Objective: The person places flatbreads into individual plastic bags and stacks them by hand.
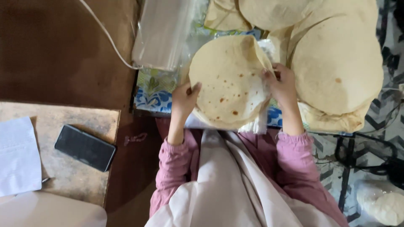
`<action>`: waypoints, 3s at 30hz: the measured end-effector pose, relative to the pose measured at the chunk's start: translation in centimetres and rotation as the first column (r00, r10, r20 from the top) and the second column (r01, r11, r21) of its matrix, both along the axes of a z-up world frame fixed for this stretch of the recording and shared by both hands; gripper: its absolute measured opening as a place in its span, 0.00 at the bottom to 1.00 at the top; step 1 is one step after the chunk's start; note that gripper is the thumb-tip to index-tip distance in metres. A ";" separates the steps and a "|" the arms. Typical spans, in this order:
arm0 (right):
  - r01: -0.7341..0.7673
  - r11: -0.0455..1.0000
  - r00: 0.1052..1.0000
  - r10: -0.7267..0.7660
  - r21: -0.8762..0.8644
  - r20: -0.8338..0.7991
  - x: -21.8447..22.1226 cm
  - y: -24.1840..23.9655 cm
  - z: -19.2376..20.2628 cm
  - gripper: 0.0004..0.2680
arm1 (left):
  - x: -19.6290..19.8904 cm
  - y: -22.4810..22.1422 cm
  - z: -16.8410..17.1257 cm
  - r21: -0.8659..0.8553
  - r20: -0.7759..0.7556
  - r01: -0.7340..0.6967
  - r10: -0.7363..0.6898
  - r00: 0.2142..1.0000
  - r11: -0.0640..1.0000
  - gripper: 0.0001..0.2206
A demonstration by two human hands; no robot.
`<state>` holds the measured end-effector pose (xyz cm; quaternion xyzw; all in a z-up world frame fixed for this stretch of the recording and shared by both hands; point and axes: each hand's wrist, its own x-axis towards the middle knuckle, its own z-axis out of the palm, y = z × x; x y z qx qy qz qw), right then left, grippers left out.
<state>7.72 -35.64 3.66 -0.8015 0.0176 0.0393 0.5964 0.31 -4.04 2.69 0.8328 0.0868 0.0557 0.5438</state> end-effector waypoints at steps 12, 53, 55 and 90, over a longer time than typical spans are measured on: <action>0.201 0.887 0.951 -0.073 -0.416 0.302 -2.1 1.2 1.9 0.08 | -1.9 -0.1 2.3 0.066 -0.040 -0.143 0.146 0.988 0.987 0.15; -0.564 0.801 0.664 0.585 -0.202 0.466 -9.5 -1.8 11.9 0.04 | -5.2 0.3 17.3 0.173 -0.087 0.604 -0.598 0.796 0.778 0.19; -0.407 0.911 0.872 0.367 0.062 0.323 -10.0 -3.2 12.4 0.10 | -3.5 1.1 13.4 0.285 0.304 0.335 -0.417 0.857 0.898 0.16; 0.026 0.994 0.989 -0.011 -0.104 0.147 -4.6 0.9 6.4 0.18 | 5.4 -3.8 -0.8 0.002 0.117 0.258 -0.256 0.960 0.966 0.11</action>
